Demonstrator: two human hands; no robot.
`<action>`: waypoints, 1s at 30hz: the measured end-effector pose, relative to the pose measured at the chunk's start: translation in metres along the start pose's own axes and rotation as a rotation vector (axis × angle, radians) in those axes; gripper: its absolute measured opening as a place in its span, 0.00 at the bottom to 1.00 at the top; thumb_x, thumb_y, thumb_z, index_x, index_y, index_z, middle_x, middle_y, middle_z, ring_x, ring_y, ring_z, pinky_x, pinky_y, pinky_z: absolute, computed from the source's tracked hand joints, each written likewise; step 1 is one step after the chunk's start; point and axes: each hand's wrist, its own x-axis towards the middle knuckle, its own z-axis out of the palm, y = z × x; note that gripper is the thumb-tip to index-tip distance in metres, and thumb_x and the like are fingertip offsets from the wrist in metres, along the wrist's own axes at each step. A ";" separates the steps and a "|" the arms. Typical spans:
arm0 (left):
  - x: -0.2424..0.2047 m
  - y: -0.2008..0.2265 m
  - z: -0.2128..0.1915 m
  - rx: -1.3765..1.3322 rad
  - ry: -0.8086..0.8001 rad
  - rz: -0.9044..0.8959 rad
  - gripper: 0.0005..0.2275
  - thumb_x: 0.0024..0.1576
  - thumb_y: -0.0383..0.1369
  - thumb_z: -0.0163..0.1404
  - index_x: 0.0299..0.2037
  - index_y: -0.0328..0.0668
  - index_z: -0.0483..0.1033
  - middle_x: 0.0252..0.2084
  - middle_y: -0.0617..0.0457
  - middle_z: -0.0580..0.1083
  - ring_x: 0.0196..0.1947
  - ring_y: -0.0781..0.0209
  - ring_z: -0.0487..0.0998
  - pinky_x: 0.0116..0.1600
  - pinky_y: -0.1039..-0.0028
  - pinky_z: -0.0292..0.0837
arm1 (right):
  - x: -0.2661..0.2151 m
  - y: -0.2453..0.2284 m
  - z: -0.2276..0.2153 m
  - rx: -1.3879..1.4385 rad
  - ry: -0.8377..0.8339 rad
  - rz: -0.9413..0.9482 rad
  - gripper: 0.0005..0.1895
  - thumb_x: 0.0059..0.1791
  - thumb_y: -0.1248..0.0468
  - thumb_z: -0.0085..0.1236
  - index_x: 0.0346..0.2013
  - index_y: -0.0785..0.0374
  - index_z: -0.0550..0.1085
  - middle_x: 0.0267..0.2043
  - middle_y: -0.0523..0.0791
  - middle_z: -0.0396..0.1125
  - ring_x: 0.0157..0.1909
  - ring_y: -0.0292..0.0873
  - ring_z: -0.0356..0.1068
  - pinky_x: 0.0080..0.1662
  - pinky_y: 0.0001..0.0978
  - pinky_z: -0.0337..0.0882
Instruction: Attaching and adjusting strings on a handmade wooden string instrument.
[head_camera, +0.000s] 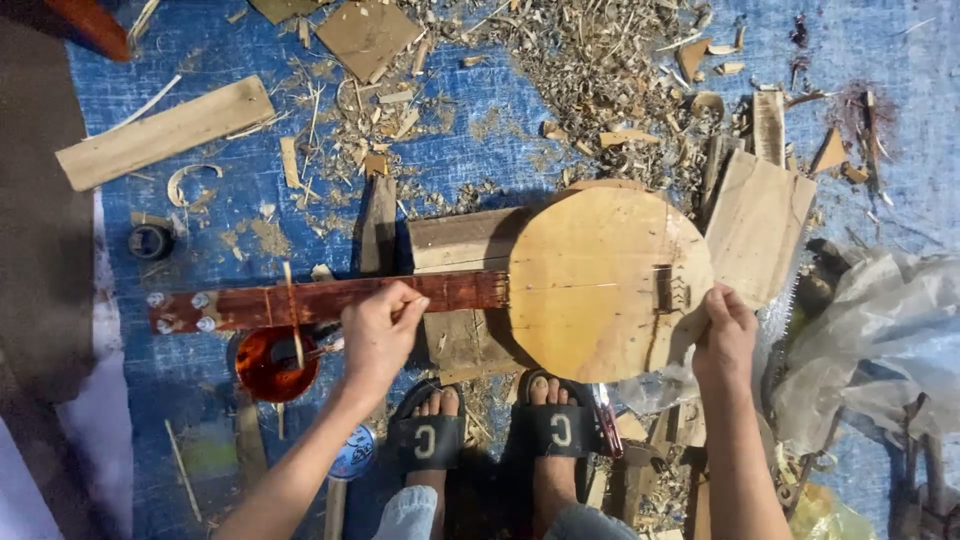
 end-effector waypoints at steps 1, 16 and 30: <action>-0.002 0.014 -0.004 -0.007 -0.001 0.001 0.04 0.54 0.26 0.60 0.29 0.48 0.84 0.16 0.54 0.76 0.17 0.61 0.72 0.27 0.75 0.68 | 0.005 0.003 -0.005 -0.005 0.003 -0.005 0.11 0.61 0.60 0.50 0.51 0.65 0.73 0.38 0.46 0.69 0.40 0.41 0.72 0.43 0.34 0.74; -0.013 0.025 0.032 -0.011 -0.055 0.031 0.05 0.54 0.26 0.59 0.27 0.48 0.82 0.23 0.52 0.80 0.24 0.52 0.81 0.33 0.69 0.76 | 0.056 0.032 -0.053 0.039 0.034 0.012 0.10 0.61 0.60 0.49 0.50 0.64 0.72 0.38 0.46 0.71 0.39 0.40 0.76 0.44 0.30 0.78; -0.039 0.030 -0.024 -0.084 0.019 0.030 0.02 0.52 0.26 0.58 0.28 0.39 0.78 0.16 0.58 0.71 0.13 0.66 0.62 0.21 0.73 0.58 | 0.025 -0.030 -0.031 -0.048 0.035 0.138 0.04 0.57 0.63 0.52 0.45 0.52 0.75 0.34 0.29 0.64 0.32 0.20 0.59 0.36 0.08 0.58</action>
